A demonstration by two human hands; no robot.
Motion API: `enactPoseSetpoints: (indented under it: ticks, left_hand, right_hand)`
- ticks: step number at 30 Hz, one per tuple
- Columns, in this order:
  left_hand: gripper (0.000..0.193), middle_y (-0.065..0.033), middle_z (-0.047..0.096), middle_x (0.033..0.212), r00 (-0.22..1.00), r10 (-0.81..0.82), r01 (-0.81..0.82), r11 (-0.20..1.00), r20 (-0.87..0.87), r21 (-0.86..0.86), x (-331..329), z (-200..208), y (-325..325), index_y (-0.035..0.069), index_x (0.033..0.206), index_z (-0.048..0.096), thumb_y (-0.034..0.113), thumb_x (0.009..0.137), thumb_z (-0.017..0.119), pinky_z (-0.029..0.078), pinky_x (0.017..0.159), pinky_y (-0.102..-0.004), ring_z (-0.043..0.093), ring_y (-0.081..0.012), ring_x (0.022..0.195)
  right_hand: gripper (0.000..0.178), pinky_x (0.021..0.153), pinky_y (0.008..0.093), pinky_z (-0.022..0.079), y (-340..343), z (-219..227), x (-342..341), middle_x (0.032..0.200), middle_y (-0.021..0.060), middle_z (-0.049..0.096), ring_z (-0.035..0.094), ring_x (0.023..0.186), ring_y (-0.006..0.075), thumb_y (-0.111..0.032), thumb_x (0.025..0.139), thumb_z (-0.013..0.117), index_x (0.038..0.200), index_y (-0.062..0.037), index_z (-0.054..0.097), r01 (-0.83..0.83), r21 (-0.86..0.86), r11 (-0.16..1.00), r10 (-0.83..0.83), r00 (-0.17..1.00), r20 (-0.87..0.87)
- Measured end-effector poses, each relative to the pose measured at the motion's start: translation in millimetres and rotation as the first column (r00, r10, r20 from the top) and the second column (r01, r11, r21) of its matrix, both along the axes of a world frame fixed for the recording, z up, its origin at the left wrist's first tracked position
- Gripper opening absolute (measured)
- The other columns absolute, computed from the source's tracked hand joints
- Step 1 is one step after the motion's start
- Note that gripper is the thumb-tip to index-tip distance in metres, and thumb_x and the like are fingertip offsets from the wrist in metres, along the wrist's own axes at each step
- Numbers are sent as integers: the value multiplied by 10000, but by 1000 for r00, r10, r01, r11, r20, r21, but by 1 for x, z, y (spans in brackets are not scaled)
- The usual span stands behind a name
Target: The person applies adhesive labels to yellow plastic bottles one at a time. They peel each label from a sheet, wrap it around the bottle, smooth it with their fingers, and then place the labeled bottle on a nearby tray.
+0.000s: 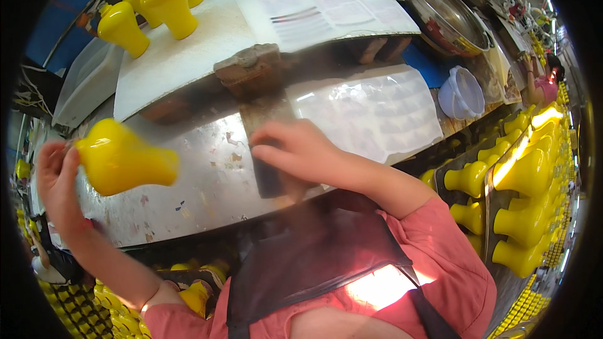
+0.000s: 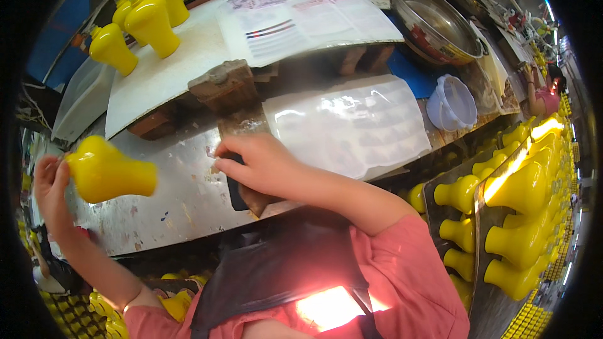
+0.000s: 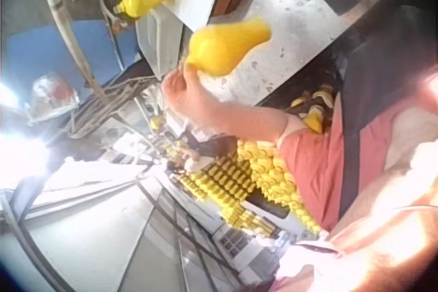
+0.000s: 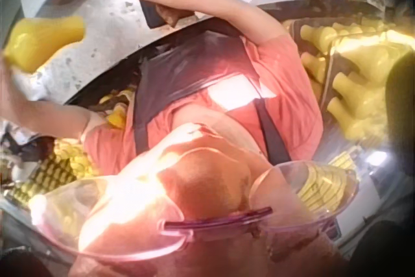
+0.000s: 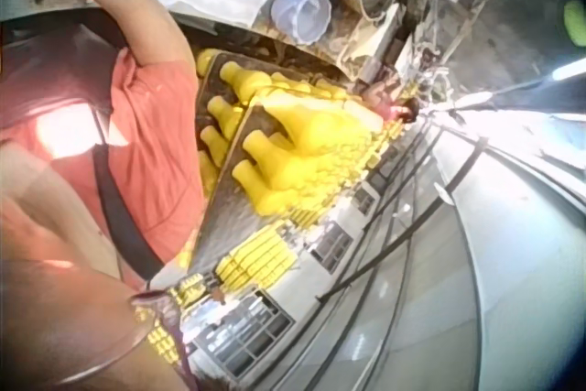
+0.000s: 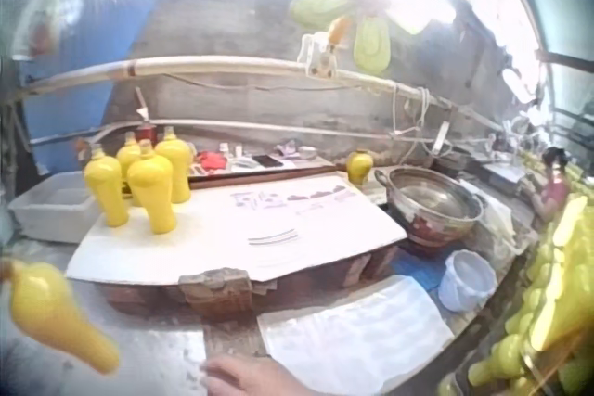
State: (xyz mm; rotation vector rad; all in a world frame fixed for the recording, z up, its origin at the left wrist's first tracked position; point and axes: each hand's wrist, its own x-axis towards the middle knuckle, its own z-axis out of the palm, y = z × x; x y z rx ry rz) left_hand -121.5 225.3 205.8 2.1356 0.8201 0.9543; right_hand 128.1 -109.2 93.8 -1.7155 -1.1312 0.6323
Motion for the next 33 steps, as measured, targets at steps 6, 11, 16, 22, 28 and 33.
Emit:
enactPoseSetpoints:
  ticks: [6,11,16,22,28,33]
  left_hand:
    - [151,-16,693,927,920,-389,372,902,-40,-219,159,-50,-113,42,1022,681,122,921,759,508,797,-225,651,-97,854]
    - [446,-235,630,1312,933,-351,357,930,77,-91,215,-127,-164,27,1409,582,157,989,651,440,1093,-364,578,-249,1263]
    - [736,-230,334,1611,933,-286,348,871,217,-348,181,-165,-212,58,1619,286,151,972,625,376,1172,-426,419,-328,1435]
    - [849,-186,406,1557,883,-142,466,388,447,-795,176,-170,-210,35,1634,200,97,929,670,424,1126,-414,486,-300,1360]
    - [936,-198,438,1543,919,-212,395,518,333,-759,171,-171,-210,26,1655,90,105,923,668,425,1121,-410,519,-334,1342]
    - [996,-226,377,1575,949,-276,316,843,153,-435,169,-176,-222,39,1660,-11,96,911,643,388,1154,-430,468,-346,1392]
  right_hand:
    - [912,1032,428,501,-8,-10,13,1359,275,621,619,1246,400,-395,793,832,1506,-6,417,68,-3,998,-68,997,-23]
    - [909,1048,416,494,-3,-42,40,1363,259,629,624,1257,350,-393,820,816,1524,16,411,235,-44,971,-239,947,-214]
    - [623,925,432,555,-21,-51,75,1182,239,724,716,1078,355,-418,871,766,1318,0,646,173,-240,955,-204,973,-111]
    - [268,770,342,556,-25,-9,227,892,134,771,725,845,212,-260,946,702,1049,-25,779,501,187,845,-525,713,465]
    - [292,802,384,572,21,19,329,920,161,775,751,868,295,-286,910,702,1084,-70,793,582,-46,812,-425,644,636]
    - [289,831,412,571,48,14,382,952,167,771,739,892,331,-309,857,705,1026,-100,814,636,-150,757,-353,592,725]
